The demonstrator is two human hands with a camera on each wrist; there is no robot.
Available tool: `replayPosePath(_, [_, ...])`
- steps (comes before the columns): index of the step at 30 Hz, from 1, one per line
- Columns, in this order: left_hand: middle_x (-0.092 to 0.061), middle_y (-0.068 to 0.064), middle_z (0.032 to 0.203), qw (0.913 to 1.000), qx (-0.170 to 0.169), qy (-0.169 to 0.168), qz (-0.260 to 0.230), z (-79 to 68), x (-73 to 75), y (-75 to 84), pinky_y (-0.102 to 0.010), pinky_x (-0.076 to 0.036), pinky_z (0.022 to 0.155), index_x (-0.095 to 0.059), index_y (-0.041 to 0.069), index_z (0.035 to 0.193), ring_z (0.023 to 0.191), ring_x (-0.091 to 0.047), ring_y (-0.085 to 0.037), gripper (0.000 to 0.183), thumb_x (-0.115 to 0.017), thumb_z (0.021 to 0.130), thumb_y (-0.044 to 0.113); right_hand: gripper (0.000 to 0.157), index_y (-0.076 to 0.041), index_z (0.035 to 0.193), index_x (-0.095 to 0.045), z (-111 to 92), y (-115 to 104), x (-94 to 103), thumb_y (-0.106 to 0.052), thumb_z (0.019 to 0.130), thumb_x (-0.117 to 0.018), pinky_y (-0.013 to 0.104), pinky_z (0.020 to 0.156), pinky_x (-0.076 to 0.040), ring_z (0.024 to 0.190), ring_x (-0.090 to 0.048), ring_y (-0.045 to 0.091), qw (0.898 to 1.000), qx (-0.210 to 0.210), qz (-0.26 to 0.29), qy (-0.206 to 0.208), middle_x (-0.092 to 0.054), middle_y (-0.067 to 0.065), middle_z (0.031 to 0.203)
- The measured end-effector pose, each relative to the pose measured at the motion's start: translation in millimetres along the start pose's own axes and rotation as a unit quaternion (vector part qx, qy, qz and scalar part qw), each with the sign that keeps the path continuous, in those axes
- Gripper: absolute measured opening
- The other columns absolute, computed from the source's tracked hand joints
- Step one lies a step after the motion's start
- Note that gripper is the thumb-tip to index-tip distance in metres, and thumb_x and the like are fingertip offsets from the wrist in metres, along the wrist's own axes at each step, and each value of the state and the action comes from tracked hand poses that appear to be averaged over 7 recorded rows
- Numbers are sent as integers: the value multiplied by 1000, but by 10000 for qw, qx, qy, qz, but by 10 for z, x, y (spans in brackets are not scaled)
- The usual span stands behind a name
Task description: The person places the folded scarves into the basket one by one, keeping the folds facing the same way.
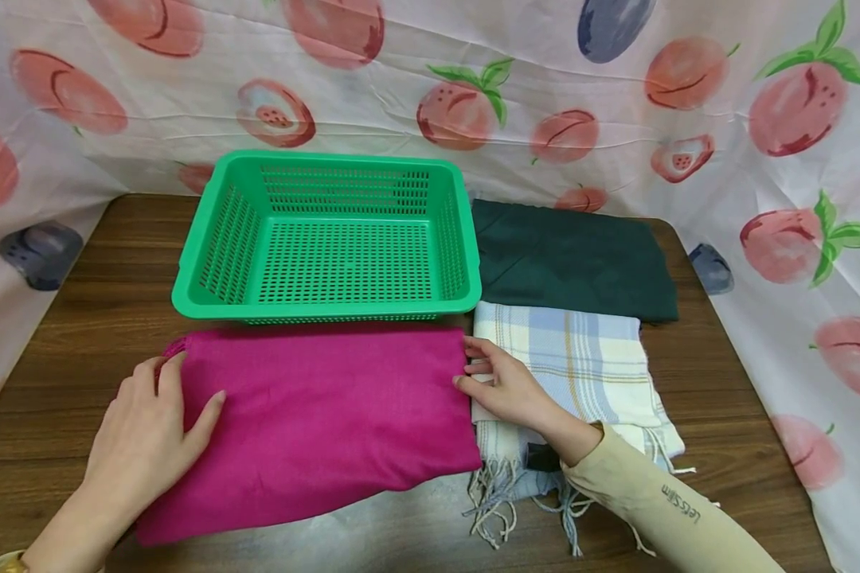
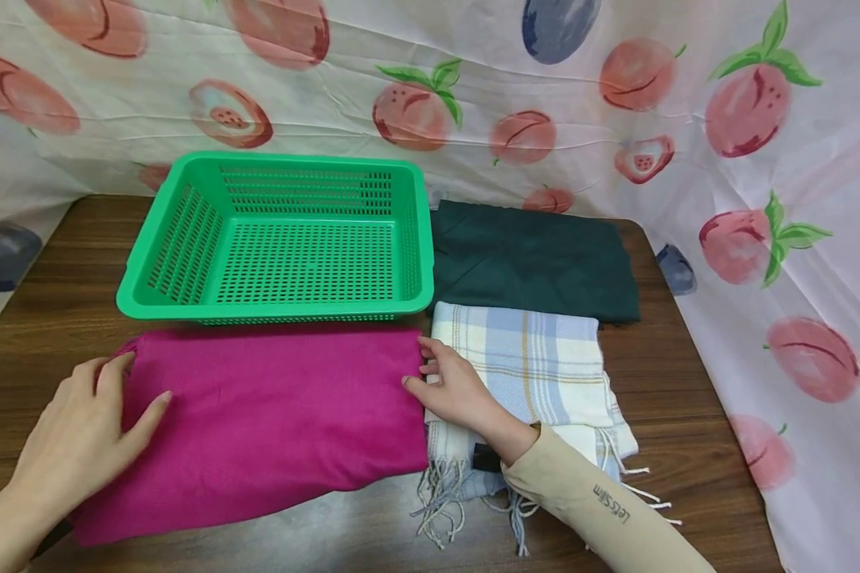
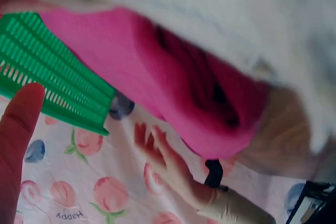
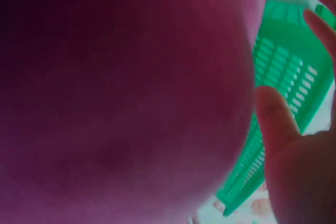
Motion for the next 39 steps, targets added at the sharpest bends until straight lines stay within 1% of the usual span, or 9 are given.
replayPosePath(3, [-38, -38, 111, 9962, 487, -712, 102, -32, -55, -131, -60, -37, 66, -34, -17, 128, 89, -40, -53, 78, -65, 81, 37, 63, 0, 140, -34, -1, -27, -23, -18, 85, -61, 42, 93, -47, 115, -55, 34, 9998, -172, 64, -89, -48, 21, 133])
replayPosePath(9, [-33, -40, 111, 9772, 1119, -1806, 61, -60, -101, -271, -59, -39, 58, -20, -16, 136, 92, -40, -54, 93, -50, 86, 58, 69, 2, 142, -28, 5, -69, -68, -18, 85, -61, 42, 91, -49, 114, -55, 34, 9989, -366, -50, -302, -48, 20, 133])
replayPosePath(15, [-32, -43, 114, 9615, 1274, -2432, -103, -21, -108, -322, -60, -40, 62, -9, -18, 137, 91, -43, -58, 103, -44, 86, 64, 75, 0, 145, -23, 30, -44, -66, -21, 85, -63, 41, 91, -48, 114, -56, 32, 9970, -634, 6, -443, -47, 21, 134])
replayPosePath(19, [-31, -44, 114, 9514, 1338, -2758, -290, 15, -117, -344, -58, -41, 64, -5, -20, 136, 87, -46, -59, 108, -44, 84, 67, 77, 1, 145, -19, 61, -11, -55, -21, 85, -62, 40, 92, -48, 114, -56, 32, 9945, -830, 325, -556, -47, 22, 132])
replayPosePath(26, [-29, -44, 118, 9449, 1328, -2943, -544, 72, -131, -342, -56, -44, 63, -9, -22, 134, 90, -47, -56, 110, -48, 82, 67, 80, 5, 145, -16, 102, 21, -85, -18, 84, -61, 31, 83, -50, 103, -58, 23, 9866, -1109, 954, -721, -50, 22, 123])
replayPosePath(29, [-31, -42, 110, 9414, 1424, -3015, -508, 100, -105, -341, -47, -44, 57, -18, -23, 129, 75, -53, -46, 108, -48, 81, 69, 80, 5, 145, -17, 109, 36, -111, -18, 82, -62, 30, 86, -47, 99, -56, 19, 9851, -1186, 1029, -702, -51, 19, 120])
replayPosePath(32, [-29, -39, 102, 9510, 1470, -2690, -396, 146, -69, -380, -43, -42, 54, -27, -24, 121, 69, -50, -41, 103, -51, 80, 67, 79, 5, 144, -19, 112, 33, -125, -18, 82, -62, 29, 86, -46, 98, -55, 18, 9838, -1213, 1114, -709, -52, 18, 118])
replayPosePath(36, [-19, -48, 120, 9650, 1303, -2231, -453, 216, -83, -469, -61, -37, 72, -23, -23, 130, 95, -38, -60, 106, -59, 78, 62, 76, 6, 143, -24, 116, 34, -146, -17, 81, -63, 28, 86, -46, 97, -56, 16, 9813, -1343, 1181, -705, -54, 16, 115])
replayPosePath(39, [-10, -49, 134, 9638, 1079, -2370, -577, 246, -147, -506, -70, -23, 87, -7, -22, 137, 113, -19, -67, 114, -60, 78, 60, 77, 7, 142, -25, 121, 35, -173, -18, 81, -64, 29, 89, -45, 100, -55, 15, 9801, -1451, 1166, -687, -55, 15, 116])
Point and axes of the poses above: each hand's wrist, its own z-axis towards the middle knuckle, its own x-axis out of the back of the hand, y = z × x, the point moved 2 cm from there along z, towards the middle knuckle
